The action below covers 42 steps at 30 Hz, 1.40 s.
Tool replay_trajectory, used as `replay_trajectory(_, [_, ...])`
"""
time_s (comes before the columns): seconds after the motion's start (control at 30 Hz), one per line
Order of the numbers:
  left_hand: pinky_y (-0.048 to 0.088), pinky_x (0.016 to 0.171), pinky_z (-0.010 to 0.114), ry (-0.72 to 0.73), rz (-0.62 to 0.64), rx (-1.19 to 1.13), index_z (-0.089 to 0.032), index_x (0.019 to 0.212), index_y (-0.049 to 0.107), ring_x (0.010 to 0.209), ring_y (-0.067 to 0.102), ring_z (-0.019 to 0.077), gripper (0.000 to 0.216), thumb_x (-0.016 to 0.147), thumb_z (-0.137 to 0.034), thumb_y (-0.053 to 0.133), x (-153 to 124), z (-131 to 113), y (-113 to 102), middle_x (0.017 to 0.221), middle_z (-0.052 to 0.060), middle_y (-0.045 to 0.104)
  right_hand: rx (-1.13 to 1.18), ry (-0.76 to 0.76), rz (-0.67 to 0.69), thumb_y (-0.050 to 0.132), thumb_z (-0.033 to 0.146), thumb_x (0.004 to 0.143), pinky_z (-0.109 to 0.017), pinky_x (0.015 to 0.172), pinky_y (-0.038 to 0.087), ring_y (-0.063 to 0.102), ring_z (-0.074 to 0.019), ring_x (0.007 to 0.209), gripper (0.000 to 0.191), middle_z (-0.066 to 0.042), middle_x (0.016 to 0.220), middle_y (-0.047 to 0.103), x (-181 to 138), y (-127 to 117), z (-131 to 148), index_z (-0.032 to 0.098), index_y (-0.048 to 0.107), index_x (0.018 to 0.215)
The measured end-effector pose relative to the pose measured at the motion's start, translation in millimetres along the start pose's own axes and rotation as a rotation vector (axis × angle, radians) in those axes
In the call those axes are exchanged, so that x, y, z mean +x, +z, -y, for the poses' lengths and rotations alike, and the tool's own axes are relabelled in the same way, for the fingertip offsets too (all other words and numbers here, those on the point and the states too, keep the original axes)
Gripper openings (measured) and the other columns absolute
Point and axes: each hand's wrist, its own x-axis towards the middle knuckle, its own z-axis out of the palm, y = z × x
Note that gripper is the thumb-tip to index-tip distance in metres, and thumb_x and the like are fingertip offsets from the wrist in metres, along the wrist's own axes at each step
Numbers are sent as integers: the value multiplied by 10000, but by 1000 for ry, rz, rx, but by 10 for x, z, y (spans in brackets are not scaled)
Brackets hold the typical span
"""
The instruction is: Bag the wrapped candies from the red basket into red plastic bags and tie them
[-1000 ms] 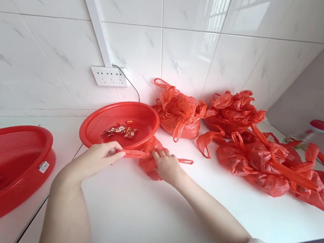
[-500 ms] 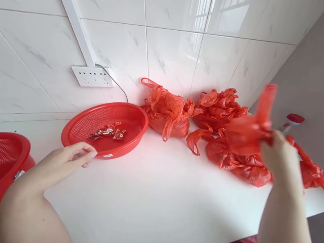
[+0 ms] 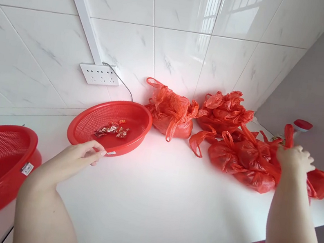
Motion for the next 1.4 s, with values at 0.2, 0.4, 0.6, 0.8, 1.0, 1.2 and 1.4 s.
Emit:
replay_trajectory(0.2, [467,722,309,36,49,52,-261,948,631,876,647,245,343,856,-547,465,-24,-139,-12,840,27,690,251,-127,153,440,317,918,-448,918,486,605,-292,1099,396,-116,1243,629,-10,205,1162,272,557,1294])
replay_trajectory(0.4, [453,630,298,31,46,80,-263,949,634,771,632,234,389,839,-585,445,-67,-180,9,812,29,667,41,-255,228,488,130,816,-605,1071,281,405,-342,1327,378,-162,1443,475,-57,851,1898,180,654,1152])
replay_trajectory(0.6, [485,731,313,100,-57,-20,-271,916,618,913,649,231,367,864,-597,458,-75,-364,119,991,28,689,250,-192,237,495,257,840,-390,867,441,609,-227,786,154,-79,811,693,-50,387,2591,191,635,839])
replay_trajectory(0.8, [527,776,359,190,-36,-354,-248,1099,614,877,685,243,498,864,-655,449,-28,-633,414,928,59,711,690,-204,326,565,394,855,-238,537,337,471,-130,520,177,24,615,582,-382,-333,3264,229,544,792])
replay_trajectory(1.0, [559,728,345,204,30,-725,-196,1012,673,942,681,277,545,787,-681,565,42,-684,544,1066,117,703,1076,-433,632,586,393,883,-216,533,375,458,-100,506,179,40,612,571,-621,-456,3480,219,551,855])
replay_trajectory(1.2, [528,741,295,217,-274,-1177,-187,897,655,871,664,208,310,808,-483,659,208,-668,614,902,43,700,1168,-524,781,505,372,941,-202,541,369,434,-84,509,201,57,566,526,-609,-437,3439,197,598,909])
replay_trajectory(1.4, [532,675,289,26,-393,-1395,-180,844,666,804,671,217,294,736,-449,714,258,-523,441,812,42,684,996,-255,556,515,386,918,-216,489,288,369,-89,505,232,58,557,449,-403,-351,3212,191,588,816])
